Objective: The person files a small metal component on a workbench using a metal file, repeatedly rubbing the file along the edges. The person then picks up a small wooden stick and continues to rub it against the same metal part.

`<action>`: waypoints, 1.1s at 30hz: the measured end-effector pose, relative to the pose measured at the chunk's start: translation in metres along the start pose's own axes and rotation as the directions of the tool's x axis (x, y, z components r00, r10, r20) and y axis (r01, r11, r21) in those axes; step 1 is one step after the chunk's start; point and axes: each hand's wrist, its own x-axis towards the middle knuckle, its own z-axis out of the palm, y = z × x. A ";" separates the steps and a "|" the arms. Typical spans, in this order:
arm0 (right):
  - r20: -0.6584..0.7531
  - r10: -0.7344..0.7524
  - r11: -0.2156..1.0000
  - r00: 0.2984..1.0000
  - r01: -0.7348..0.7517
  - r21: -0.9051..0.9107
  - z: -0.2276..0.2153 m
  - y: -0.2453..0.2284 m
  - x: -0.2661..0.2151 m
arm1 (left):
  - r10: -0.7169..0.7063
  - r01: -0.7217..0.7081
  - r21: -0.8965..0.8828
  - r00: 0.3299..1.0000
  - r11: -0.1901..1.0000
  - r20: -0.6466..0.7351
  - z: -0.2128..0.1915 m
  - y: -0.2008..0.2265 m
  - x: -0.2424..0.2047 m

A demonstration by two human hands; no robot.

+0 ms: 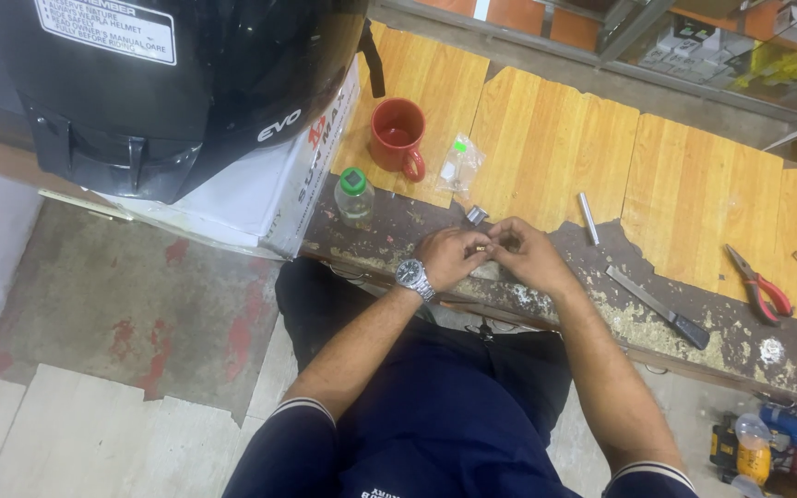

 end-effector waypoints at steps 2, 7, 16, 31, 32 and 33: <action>0.014 -0.010 1.000 1.000 0.009 0.019 -0.003 -0.005 -0.003 | 0.007 -0.007 -0.002 1.000 1.000 -0.013 -0.001 0.002 0.000; 0.036 -0.012 0.998 0.999 0.009 0.059 -0.004 -0.010 -0.004 | 0.026 -0.026 -0.006 0.999 1.000 -0.036 0.001 0.001 0.000; 0.006 -0.030 0.997 1.000 0.030 0.071 -0.007 -0.015 -0.003 | -0.015 0.011 -0.140 0.999 0.990 -0.032 0.003 0.000 -0.001; -0.176 -0.031 0.999 0.984 0.032 0.003 0.001 0.015 -0.021 | 0.079 -0.099 -0.151 0.988 0.984 -0.135 0.012 -0.008 0.002; -0.179 -0.029 0.999 0.983 0.031 0.009 0.003 0.013 -0.024 | 0.088 -0.109 -0.140 0.985 0.984 -0.148 0.013 -0.009 0.002; -0.182 -0.027 0.999 0.983 0.030 0.015 0.005 0.012 -0.027 | 0.098 -0.119 -0.128 0.982 0.985 -0.162 0.014 -0.010 0.002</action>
